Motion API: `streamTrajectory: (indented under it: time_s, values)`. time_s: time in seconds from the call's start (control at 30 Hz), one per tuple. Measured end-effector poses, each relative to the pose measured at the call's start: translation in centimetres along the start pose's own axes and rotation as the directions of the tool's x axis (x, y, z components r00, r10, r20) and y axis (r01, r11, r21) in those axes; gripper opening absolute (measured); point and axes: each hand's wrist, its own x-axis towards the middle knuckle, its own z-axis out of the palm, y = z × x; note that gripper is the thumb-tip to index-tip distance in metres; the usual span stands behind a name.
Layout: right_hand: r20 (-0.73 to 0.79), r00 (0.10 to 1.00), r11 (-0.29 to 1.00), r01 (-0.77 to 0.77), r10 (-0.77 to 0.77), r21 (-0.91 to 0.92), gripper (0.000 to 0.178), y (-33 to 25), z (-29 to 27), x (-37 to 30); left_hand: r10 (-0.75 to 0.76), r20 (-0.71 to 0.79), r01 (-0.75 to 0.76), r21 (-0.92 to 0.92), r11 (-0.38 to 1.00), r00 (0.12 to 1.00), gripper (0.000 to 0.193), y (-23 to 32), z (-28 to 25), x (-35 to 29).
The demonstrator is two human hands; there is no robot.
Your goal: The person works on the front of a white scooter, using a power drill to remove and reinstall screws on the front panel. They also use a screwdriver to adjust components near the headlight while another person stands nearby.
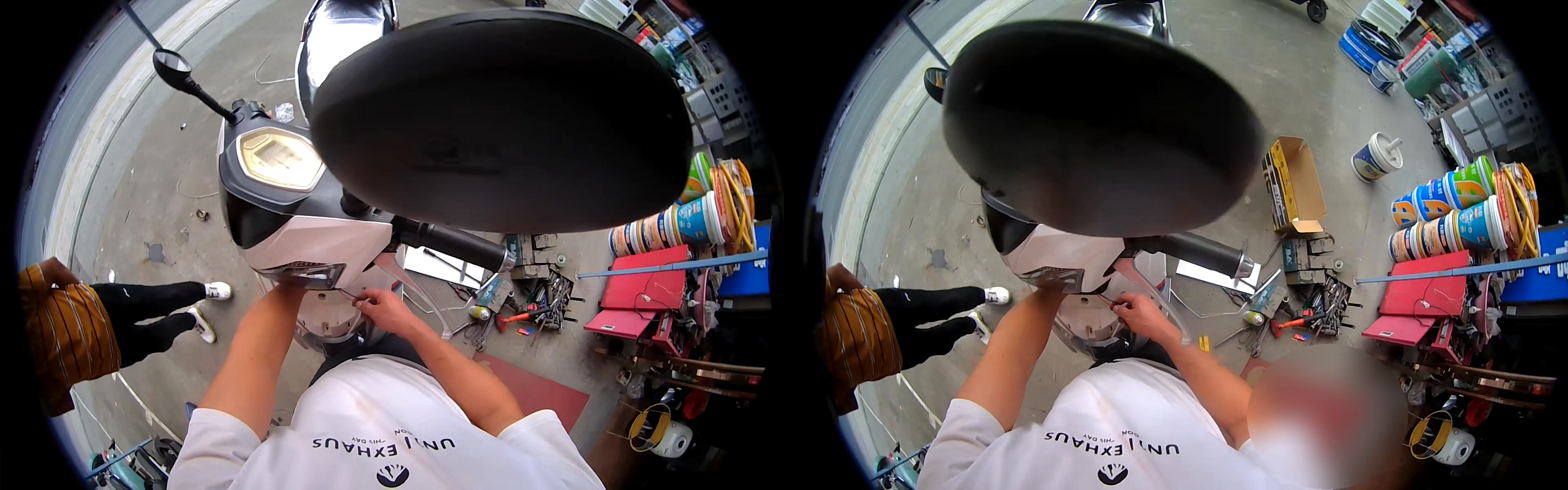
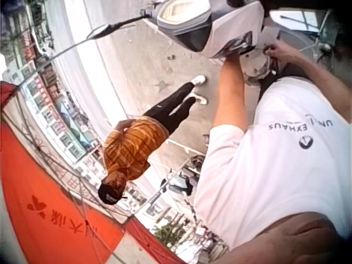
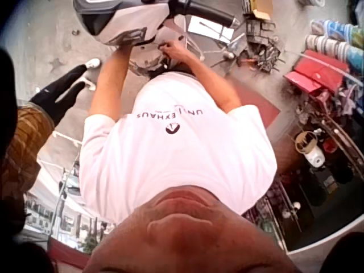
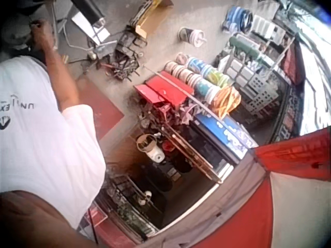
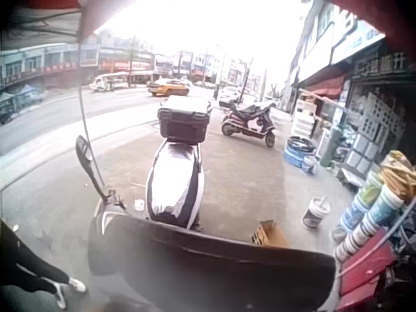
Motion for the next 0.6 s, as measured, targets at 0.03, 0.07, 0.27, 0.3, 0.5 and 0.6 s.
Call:
streamTrajectory:
  time_s: [0.03, 0.07, 0.27, 0.3, 0.5, 0.6]
  values:
    - [-0.042, 0.998, 0.999, 0.040, -0.041, -0.020, 0.025, 0.4, -0.4, 0.2, 0.022, 0.021, -0.022, 0.004, 1.000, 1.000, 0.039, 0.2, 0.5, 0.6]
    - [-0.045, 0.996, 0.996, 0.073, -0.075, -0.046, 0.025, 0.7, 0.1, 0.4, 0.002, 0.040, -0.003, 0.024, 1.000, 0.999, 0.039, -0.5, 0.7, -0.4]
    - [-0.227, 0.920, 0.944, 0.290, -0.320, -0.154, 0.023, 5.5, 1.7, 2.8, -0.009, 0.167, -0.013, 0.130, 0.991, 0.986, 0.041, -0.7, 1.6, -0.2]
    - [-0.231, 0.907, 0.930, 0.313, -0.352, -0.190, 0.023, 5.8, 1.5, 2.9, -0.014, 0.190, -0.015, 0.153, 0.988, 0.982, 0.041, -0.8, 1.7, -0.1]
    - [-0.266, 0.926, 0.959, 0.281, -0.267, 0.016, 0.025, 5.5, 0.9, 2.4, -0.101, 0.281, 0.014, 0.295, 0.955, 0.954, 0.043, -1.5, 1.3, -0.8]
    - [-0.263, 0.931, 0.964, 0.265, -0.254, 0.004, 0.026, 5.1, 0.5, 1.6, -0.145, 0.311, 0.030, 0.349, 0.937, 0.939, 0.044, -1.7, 1.4, -1.2]
